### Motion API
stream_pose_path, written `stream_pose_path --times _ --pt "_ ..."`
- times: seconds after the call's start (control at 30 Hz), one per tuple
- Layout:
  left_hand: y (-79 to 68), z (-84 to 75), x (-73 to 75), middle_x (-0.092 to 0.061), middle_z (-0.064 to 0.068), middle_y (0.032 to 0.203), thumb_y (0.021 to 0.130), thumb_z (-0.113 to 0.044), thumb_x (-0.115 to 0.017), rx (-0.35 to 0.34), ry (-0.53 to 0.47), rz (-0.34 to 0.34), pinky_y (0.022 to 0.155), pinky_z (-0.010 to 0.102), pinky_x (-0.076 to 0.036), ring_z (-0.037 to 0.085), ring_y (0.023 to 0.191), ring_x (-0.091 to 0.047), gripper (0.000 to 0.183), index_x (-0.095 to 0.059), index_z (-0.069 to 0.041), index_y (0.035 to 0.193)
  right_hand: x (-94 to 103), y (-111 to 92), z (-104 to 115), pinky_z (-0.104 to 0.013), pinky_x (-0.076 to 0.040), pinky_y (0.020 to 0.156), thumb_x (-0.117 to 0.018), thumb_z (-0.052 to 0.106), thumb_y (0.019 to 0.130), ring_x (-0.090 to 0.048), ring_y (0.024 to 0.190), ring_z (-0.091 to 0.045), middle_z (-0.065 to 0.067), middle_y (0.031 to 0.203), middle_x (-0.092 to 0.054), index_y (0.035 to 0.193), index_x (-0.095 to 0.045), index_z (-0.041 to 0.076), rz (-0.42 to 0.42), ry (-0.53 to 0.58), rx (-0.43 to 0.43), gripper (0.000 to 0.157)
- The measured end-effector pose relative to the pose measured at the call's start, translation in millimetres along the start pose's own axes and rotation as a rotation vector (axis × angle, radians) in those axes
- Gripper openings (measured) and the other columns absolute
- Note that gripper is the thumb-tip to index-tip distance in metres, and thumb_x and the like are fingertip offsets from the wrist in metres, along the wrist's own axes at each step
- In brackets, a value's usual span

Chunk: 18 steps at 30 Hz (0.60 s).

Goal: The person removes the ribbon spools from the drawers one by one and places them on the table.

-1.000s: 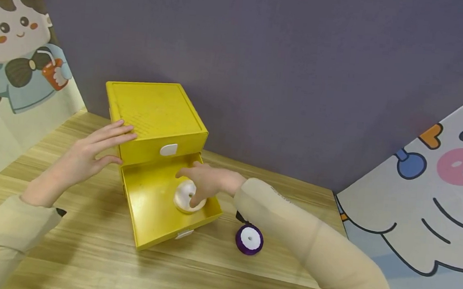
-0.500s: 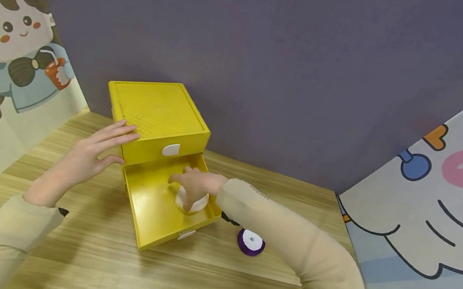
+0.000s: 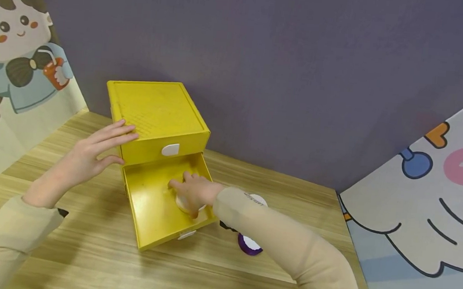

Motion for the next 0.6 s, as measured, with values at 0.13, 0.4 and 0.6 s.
stream_pose_path --times 0.13,0.4,0.6 --pt "1.7 -0.8 0.0 -0.055 0.014 0.137 0.058 0.009 -0.082 -0.001 -0.002 -0.002 0.111 0.004 -0.026 0.019 0.142 -0.038 0.077 -0.059 -0.006 0.13 -0.1 -1 -1 -0.033 -0.053 0.091 -0.088 0.016 0.068 -0.048 0.115 -0.024 -0.007 0.138 -0.038 0.139 -0.034 0.032 -0.014 -0.011 -0.006 0.09" --pt "2.0 0.3 -2.5 -0.055 0.014 0.137 0.058 0.01 -0.082 0.009 -0.001 0.014 0.11 0.003 -0.026 0.025 0.14 -0.04 0.078 -0.058 -0.007 0.131 -0.8 -3 0 -0.032 -0.049 0.092 -0.086 0.017 0.07 -0.046 0.11 -0.021 -0.006 0.131 -0.042 0.136 -0.038 0.032 -0.041 0.005 0.038 0.083" --pt "0.7 -0.7 0.2 -0.056 0.017 0.135 0.055 0.013 -0.082 0.007 -0.018 -0.005 0.109 -0.001 -0.023 0.028 0.138 -0.042 0.079 -0.059 -0.005 0.129 10.2 -10 3 -0.029 -0.049 0.085 -0.085 0.016 0.072 -0.043 0.105 -0.019 -0.004 0.121 -0.044 0.13 -0.045 0.028 -0.063 0.016 0.069 0.071"
Point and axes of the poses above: each hand's wrist, its own y-axis towards the middle knuckle, its own x-axis out of the back of the hand, z = x × y, the point moved 9 cm from there along y, towards the middle knuckle
